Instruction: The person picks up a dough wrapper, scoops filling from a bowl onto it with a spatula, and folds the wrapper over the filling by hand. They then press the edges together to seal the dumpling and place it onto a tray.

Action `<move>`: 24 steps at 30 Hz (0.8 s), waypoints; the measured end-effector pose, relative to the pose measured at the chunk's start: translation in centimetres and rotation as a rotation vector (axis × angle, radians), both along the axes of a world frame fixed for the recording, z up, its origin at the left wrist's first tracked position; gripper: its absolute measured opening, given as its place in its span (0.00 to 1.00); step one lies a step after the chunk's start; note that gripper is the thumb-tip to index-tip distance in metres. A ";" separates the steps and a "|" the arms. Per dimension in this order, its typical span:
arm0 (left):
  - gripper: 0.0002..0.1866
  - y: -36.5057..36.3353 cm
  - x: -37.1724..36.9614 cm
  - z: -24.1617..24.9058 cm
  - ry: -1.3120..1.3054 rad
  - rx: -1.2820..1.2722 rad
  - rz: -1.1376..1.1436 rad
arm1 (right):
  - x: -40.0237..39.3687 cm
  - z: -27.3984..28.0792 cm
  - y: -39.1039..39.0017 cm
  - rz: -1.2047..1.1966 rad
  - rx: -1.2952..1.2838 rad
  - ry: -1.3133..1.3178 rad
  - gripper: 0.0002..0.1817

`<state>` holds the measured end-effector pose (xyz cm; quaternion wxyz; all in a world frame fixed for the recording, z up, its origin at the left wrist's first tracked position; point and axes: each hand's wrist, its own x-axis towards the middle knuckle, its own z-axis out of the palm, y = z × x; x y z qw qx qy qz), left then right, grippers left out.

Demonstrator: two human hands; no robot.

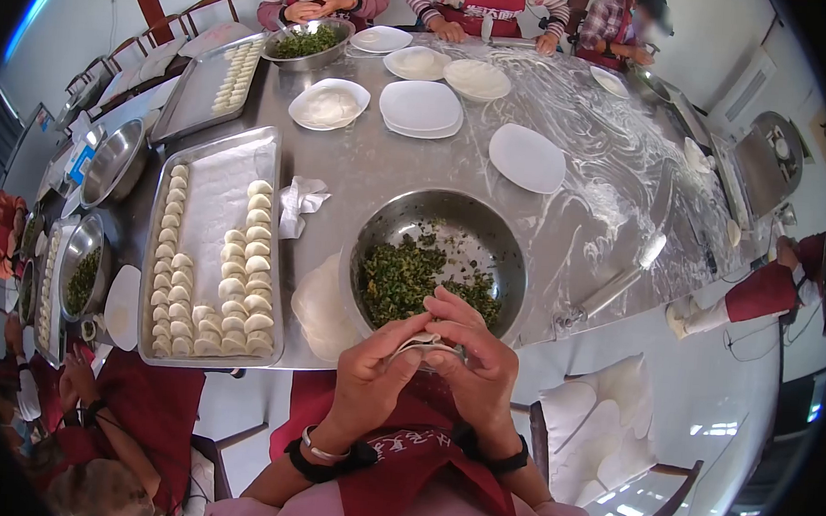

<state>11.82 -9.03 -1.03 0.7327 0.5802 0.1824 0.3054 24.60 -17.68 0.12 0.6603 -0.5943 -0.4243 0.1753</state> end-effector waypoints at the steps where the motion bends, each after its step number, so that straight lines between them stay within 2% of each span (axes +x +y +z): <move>1: 0.19 0.1 -0.1 0.1 0.022 0.035 -0.003 | 0.0 -0.3 0.0 0.005 0.015 -0.019 0.14; 6: 0.19 1.1 -0.4 1.1 0.170 0.251 -0.076 | 0.2 -0.7 -0.2 -0.038 0.020 -0.239 0.10; 9: 0.18 1.8 -0.5 1.3 0.155 0.353 -0.131 | 0.2 -0.7 -0.2 -0.047 0.029 -0.335 0.10; 12: 0.18 2.8 -0.7 1.3 0.242 0.317 -0.229 | 0.3 -0.6 -0.2 -0.071 -0.025 -0.406 0.11; 15: 0.21 3.4 -0.6 1.8 0.205 0.233 -0.310 | 0.2 0.7 -0.1 -0.082 -0.088 -0.435 0.12; 18: 0.25 3.0 -0.7 1.5 0.218 0.248 -0.256 | 0.5 1.0 -0.1 -0.009 -0.072 -0.422 0.12; 19: 0.26 2.9 -0.7 1.8 0.205 0.171 -0.255 | 0.8 0.8 -0.1 0.027 -0.053 -0.416 0.12; 21: 0.29 2.7 -0.5 2.8 0.175 0.022 -0.254 | 0.9 0.0 -0.2 0.028 -0.035 -0.283 0.12; 24: 0.27 1.6 -0.4 1.9 -0.001 -0.167 -0.156 | 0.0 -0.2 -0.2 -0.013 0.010 -0.023 0.11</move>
